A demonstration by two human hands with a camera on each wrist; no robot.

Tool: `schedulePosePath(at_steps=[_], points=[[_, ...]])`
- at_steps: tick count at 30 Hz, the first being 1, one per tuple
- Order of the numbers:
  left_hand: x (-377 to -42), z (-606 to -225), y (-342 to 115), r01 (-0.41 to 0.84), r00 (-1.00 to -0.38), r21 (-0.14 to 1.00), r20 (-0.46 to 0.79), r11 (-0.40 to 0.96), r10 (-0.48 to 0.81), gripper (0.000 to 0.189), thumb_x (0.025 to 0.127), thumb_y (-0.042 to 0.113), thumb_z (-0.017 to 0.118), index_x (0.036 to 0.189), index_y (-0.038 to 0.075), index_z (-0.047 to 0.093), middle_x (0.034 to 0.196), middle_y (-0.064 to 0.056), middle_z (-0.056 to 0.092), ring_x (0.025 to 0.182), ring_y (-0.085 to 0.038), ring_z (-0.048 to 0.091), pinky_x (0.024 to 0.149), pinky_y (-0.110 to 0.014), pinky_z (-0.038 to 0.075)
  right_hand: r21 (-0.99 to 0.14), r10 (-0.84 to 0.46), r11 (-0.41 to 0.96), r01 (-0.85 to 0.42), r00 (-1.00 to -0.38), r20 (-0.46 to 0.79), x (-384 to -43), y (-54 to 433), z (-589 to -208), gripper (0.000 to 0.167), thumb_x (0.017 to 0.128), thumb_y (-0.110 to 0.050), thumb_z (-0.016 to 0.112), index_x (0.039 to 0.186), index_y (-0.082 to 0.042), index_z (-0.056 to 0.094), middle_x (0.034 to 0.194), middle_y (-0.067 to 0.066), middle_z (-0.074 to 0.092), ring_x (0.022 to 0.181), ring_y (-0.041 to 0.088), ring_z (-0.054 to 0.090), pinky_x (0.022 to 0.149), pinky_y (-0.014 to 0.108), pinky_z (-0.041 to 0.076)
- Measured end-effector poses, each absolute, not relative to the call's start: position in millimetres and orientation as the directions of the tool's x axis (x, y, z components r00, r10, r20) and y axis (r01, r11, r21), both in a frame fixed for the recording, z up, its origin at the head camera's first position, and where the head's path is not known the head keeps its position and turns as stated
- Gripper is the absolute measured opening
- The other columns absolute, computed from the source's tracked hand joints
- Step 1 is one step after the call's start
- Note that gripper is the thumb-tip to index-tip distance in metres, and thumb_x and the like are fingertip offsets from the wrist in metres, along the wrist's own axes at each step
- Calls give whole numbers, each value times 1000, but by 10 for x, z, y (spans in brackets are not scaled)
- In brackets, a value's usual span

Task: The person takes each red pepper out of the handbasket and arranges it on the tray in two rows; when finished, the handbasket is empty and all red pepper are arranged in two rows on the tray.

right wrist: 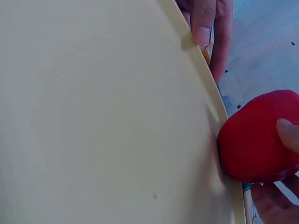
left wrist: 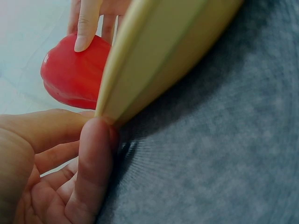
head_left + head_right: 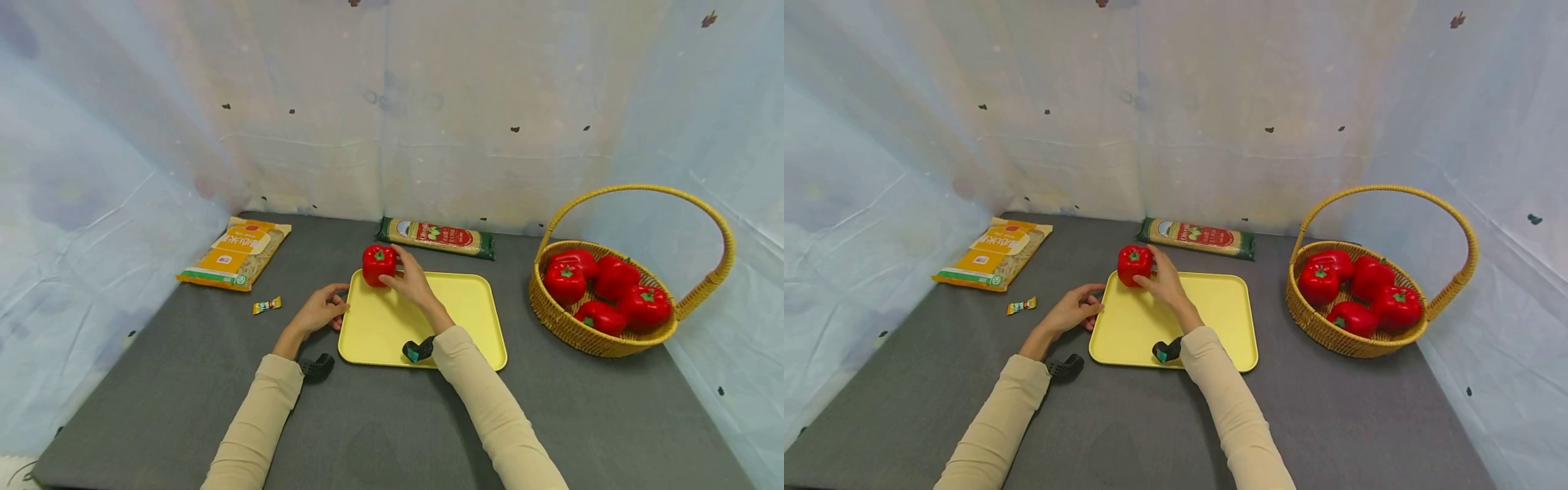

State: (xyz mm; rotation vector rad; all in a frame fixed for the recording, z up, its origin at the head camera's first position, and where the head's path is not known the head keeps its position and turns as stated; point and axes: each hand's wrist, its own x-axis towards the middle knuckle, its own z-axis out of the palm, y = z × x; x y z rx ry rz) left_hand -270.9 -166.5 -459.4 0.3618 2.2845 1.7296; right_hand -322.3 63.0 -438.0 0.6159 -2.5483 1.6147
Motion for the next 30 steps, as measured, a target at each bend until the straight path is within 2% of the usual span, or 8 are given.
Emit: schedulePosePath(at_steps=[6,12,19,30], points=[[-2618,-4471,-1643,48,-937,964,-47,263,345,51,91,1,56,138,-7,35,86,-22,55,57,-18,58,52,-30,53,-866,-319,332,-375,-908,271,-3149,652,-4309,76,84,-7,69,147,-4,25,138,23,37,120,39,46,97,46,43],[-2625,-4475,-1640,29,-939,963,-66,267,338,51,91,2,56,138,-5,36,88,-21,55,57,-18,58,53,-29,54,-855,-288,369,-364,-920,267,-3210,685,-4388,77,83,-16,71,147,-12,27,139,15,39,123,32,44,97,41,44],[-2628,-4464,-1645,39,-936,965,-56,260,348,51,91,1,56,138,-6,36,87,-21,55,57,-18,58,52,-29,54,-851,-291,356,-386,-911,292,-3174,777,-4313,73,84,-20,71,144,-11,31,135,21,38,125,36,39,97,47,43],[-2630,-4459,-1652,49,-936,961,-51,273,348,52,92,2,56,138,-6,35,89,-23,55,59,-19,59,53,-30,54,-841,-290,341,-419,-898,330,-3048,1047,-4124,70,84,-19,71,142,-7,34,137,16,38,125,34,38,98,50,41]])
